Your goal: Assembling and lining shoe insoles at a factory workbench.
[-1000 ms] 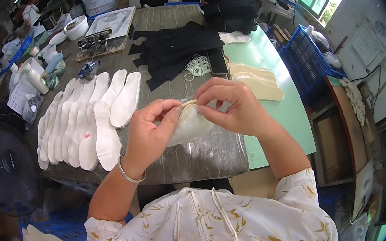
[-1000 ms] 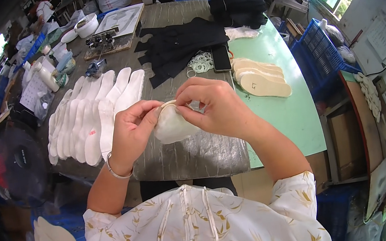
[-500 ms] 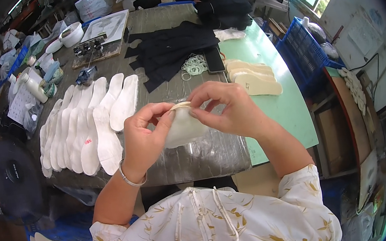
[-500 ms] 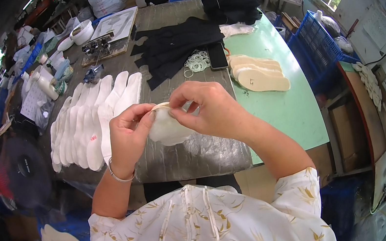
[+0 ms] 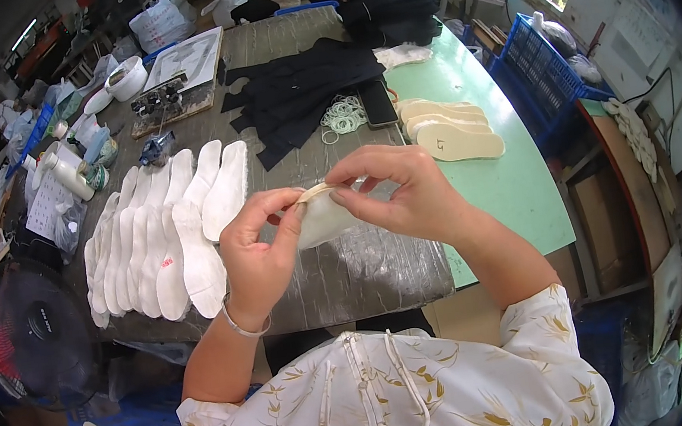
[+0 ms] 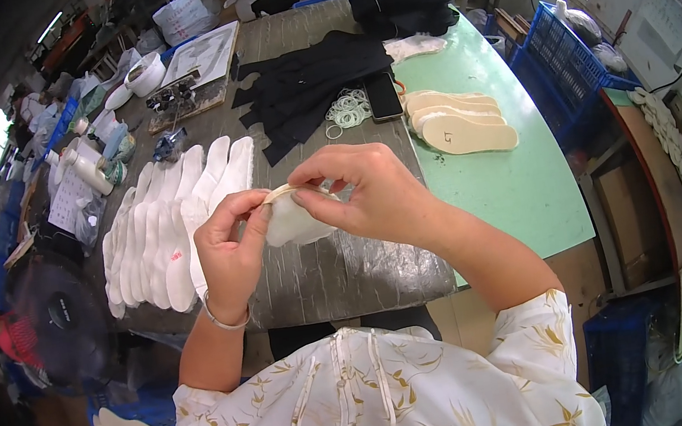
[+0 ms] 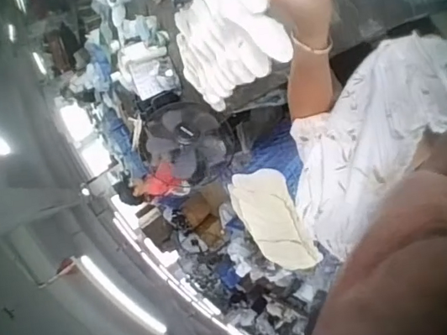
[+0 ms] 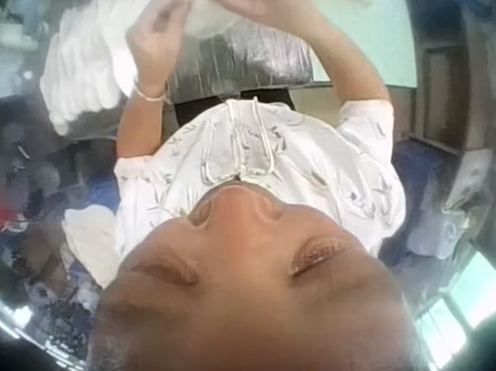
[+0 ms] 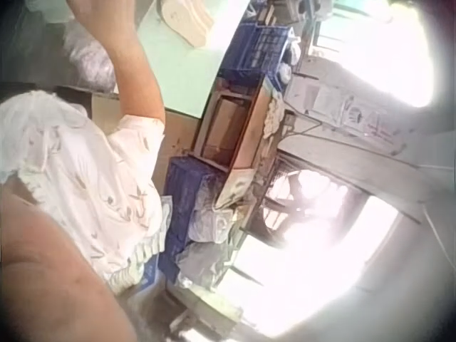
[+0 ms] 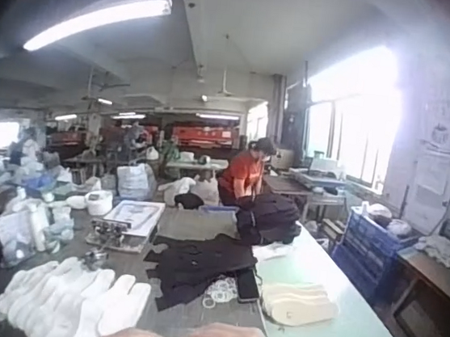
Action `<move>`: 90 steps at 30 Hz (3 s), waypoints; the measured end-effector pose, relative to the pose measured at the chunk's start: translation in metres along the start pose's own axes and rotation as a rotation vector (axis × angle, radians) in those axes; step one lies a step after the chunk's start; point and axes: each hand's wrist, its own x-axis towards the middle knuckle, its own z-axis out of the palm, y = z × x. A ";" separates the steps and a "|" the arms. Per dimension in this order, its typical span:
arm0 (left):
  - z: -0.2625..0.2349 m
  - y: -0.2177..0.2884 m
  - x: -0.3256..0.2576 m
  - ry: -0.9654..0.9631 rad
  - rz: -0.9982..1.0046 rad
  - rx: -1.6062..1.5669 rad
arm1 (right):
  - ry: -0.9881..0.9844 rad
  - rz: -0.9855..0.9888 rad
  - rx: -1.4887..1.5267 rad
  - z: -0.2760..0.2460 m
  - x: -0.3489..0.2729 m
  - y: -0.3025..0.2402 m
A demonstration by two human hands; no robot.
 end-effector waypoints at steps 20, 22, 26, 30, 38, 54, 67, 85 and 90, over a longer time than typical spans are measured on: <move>0.007 -0.011 0.007 -0.154 -0.055 0.021 | -0.144 0.367 0.109 0.001 -0.003 0.030; 0.003 -0.026 0.005 -0.180 -0.099 -0.012 | -0.119 0.413 0.200 0.000 -0.013 0.040; -0.002 -0.055 -0.005 -0.243 -0.151 -0.019 | -0.055 0.404 0.229 -0.003 -0.037 0.051; 0.004 -0.065 -0.008 -0.275 -0.082 0.001 | -0.002 0.376 0.176 -0.006 -0.054 0.056; 0.027 -0.074 -0.014 -0.334 -0.014 0.085 | 0.073 0.417 0.223 -0.015 -0.097 0.080; 0.056 -0.077 -0.015 -0.328 0.064 0.084 | 0.073 0.412 0.262 -0.014 -0.119 0.082; 0.059 -0.079 -0.022 -0.419 0.163 0.227 | -0.044 0.314 -0.117 -0.014 -0.096 0.065; 0.060 -0.122 -0.059 -0.548 0.063 0.328 | -0.013 0.389 -0.202 0.005 -0.154 0.104; 0.068 -0.126 -0.055 -0.526 0.007 0.273 | -0.023 0.398 -0.174 0.004 -0.158 0.107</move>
